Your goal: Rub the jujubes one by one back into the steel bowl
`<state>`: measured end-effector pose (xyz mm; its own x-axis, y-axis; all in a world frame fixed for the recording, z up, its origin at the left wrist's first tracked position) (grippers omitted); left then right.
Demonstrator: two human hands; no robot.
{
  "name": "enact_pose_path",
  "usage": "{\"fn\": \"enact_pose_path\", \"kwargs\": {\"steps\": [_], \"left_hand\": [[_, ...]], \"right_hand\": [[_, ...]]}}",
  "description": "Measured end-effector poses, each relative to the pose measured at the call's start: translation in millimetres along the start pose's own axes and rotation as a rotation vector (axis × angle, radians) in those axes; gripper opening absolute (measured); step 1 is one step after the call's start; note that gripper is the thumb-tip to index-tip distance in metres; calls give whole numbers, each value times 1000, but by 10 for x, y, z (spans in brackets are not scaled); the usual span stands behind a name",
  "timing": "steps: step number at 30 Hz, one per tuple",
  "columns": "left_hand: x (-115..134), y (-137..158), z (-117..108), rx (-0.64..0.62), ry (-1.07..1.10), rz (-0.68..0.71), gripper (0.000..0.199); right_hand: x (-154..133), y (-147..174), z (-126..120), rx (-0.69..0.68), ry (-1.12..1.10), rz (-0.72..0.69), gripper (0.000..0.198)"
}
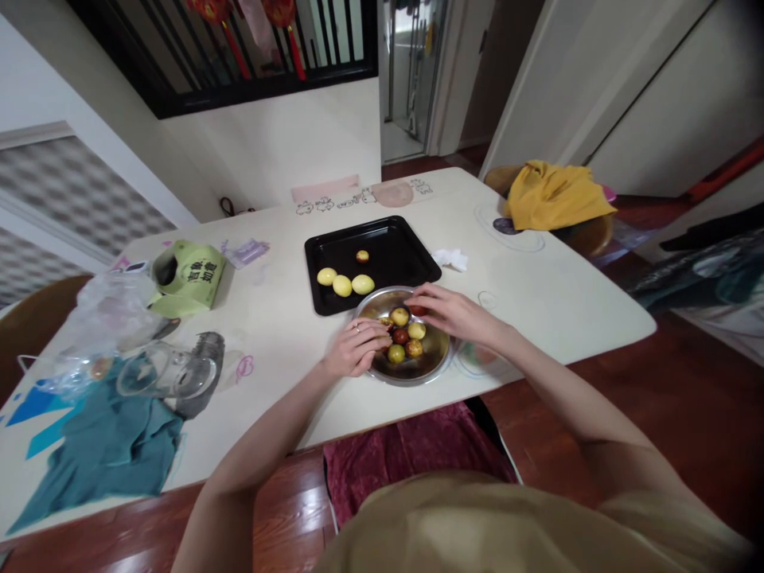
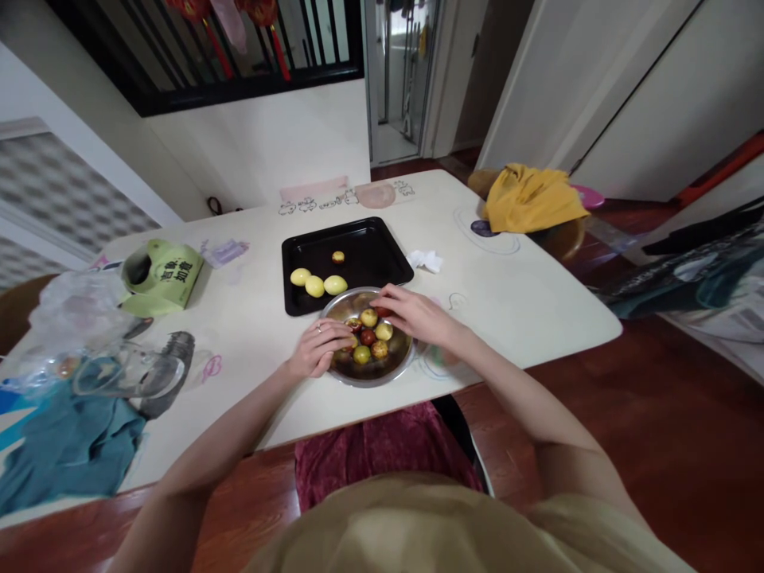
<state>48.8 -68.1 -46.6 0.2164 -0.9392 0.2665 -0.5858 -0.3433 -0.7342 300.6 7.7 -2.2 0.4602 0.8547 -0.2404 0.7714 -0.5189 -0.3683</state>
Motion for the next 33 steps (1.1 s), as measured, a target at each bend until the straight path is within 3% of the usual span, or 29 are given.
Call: {"fn": "enact_pose_path", "kwargs": {"steps": [8, 23, 27, 33], "left_hand": [[-40, 45, 15, -23, -1, -30, 45], [-28, 21, 2, -18, 13, -18, 45], [-21, 8, -16, -20, 19, -11, 46], [-59, 37, -74, 5, 51, -69, 48]], "right_hand": [[-117, -5, 151, -52, 187, 20, 29], [-74, 108, 263, -58, 62, 59, 27], [-97, 165, 203, 47, 50, 14, 25], [-95, 490, 125, 337, 29, 42, 23]]}}
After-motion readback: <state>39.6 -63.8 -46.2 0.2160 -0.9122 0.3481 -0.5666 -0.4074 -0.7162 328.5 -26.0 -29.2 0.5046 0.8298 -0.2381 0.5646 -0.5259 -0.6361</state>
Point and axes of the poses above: each hand's wrist, its own y-axis away from the middle knuckle, its own z-axis out of the palm, x = y × z, the point moved 3 cm from there along -y, towards the middle knuckle, and after that the axes turned 11 degrees about y, right-handed, at the moved point
